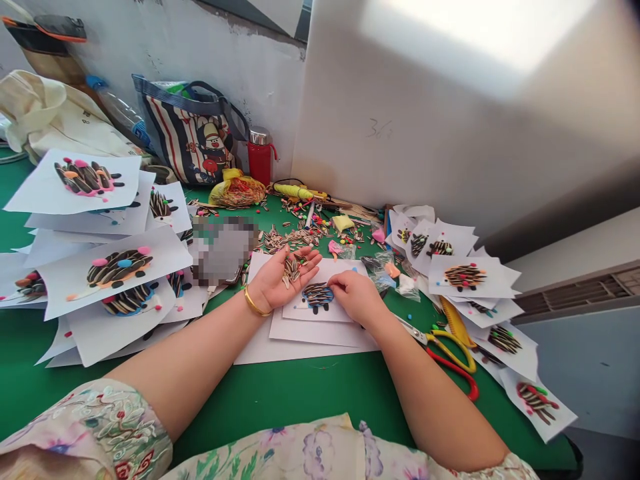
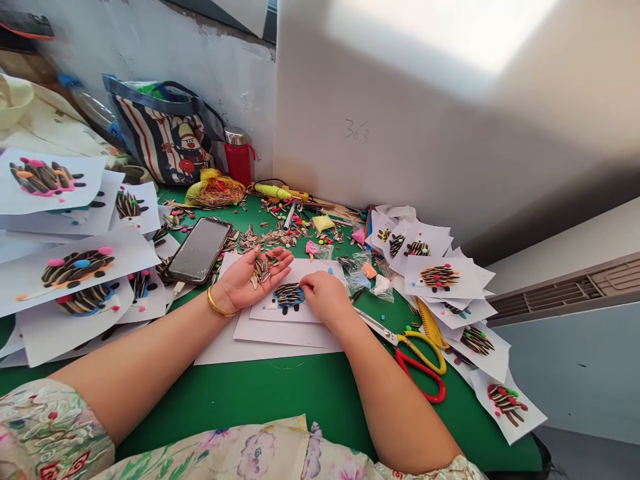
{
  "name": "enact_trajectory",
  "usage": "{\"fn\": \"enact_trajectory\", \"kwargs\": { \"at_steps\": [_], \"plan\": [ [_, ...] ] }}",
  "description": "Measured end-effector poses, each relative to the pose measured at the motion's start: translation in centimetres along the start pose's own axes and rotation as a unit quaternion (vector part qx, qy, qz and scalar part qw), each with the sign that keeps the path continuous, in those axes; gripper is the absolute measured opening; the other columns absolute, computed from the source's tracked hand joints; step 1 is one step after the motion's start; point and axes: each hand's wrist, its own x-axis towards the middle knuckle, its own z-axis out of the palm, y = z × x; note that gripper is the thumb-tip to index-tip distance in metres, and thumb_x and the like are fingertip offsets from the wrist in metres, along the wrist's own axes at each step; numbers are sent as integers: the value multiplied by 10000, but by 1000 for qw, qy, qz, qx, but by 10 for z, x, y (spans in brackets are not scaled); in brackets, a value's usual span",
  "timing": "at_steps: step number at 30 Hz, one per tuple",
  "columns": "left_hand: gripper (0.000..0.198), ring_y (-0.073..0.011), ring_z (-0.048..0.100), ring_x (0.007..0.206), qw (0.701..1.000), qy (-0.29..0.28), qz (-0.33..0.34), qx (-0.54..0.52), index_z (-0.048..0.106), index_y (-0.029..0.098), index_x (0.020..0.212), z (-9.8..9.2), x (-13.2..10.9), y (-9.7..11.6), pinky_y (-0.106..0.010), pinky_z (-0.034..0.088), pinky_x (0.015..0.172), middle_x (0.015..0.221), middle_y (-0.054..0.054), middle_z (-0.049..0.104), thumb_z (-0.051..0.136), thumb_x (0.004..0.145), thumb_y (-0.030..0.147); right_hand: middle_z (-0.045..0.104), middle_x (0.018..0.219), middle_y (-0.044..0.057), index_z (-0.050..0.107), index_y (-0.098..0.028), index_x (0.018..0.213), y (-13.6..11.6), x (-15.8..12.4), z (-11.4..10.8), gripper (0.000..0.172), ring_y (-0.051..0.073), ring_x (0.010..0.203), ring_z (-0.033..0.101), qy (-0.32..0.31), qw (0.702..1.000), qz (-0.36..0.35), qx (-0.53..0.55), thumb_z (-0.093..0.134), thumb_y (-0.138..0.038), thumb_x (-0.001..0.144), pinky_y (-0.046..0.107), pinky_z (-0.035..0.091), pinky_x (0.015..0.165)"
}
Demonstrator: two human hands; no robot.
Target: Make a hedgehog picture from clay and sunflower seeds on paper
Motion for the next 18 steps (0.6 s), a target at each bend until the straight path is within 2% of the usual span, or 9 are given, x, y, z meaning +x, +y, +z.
{"fn": "enact_trajectory", "kwargs": {
  "at_steps": [7,11,15,18],
  "plan": [
    [431,-246,657,1118,1000,-19,-6,-2,645,109,1052,-4,3,0,-405,545,948,1106,-144,697,332,1018,405,708,870,25,750,-241,887,4,-1,3,201,189,840,621,3,1000,-18,5,568,-160,861,293,446,737],
    [423,-253,655,1121,1000,-11,0,1,644,113,1041,-2,1,0,-406,545,947,1098,-149,696,329,1018,395,691,892,37,747,-223,874,4,-3,-5,151,192,899,615,65,996,-47,31,607,-171,855,308,457,805],
    [442,-254,673,1073,1000,-21,-7,-2,641,109,1026,-1,1,0,-395,568,891,1091,-176,689,320,1016,412,680,887,40,739,-224,900,-12,4,-14,160,198,906,603,110,990,-80,37,585,-184,891,320,454,816],
    [451,-232,714,877,999,-37,-18,-10,639,105,1038,-3,4,0,-361,600,746,968,-157,708,314,1015,416,682,915,47,740,-232,945,-30,18,-13,166,203,920,599,99,985,-137,26,589,-181,898,327,451,837]
  ]
}}
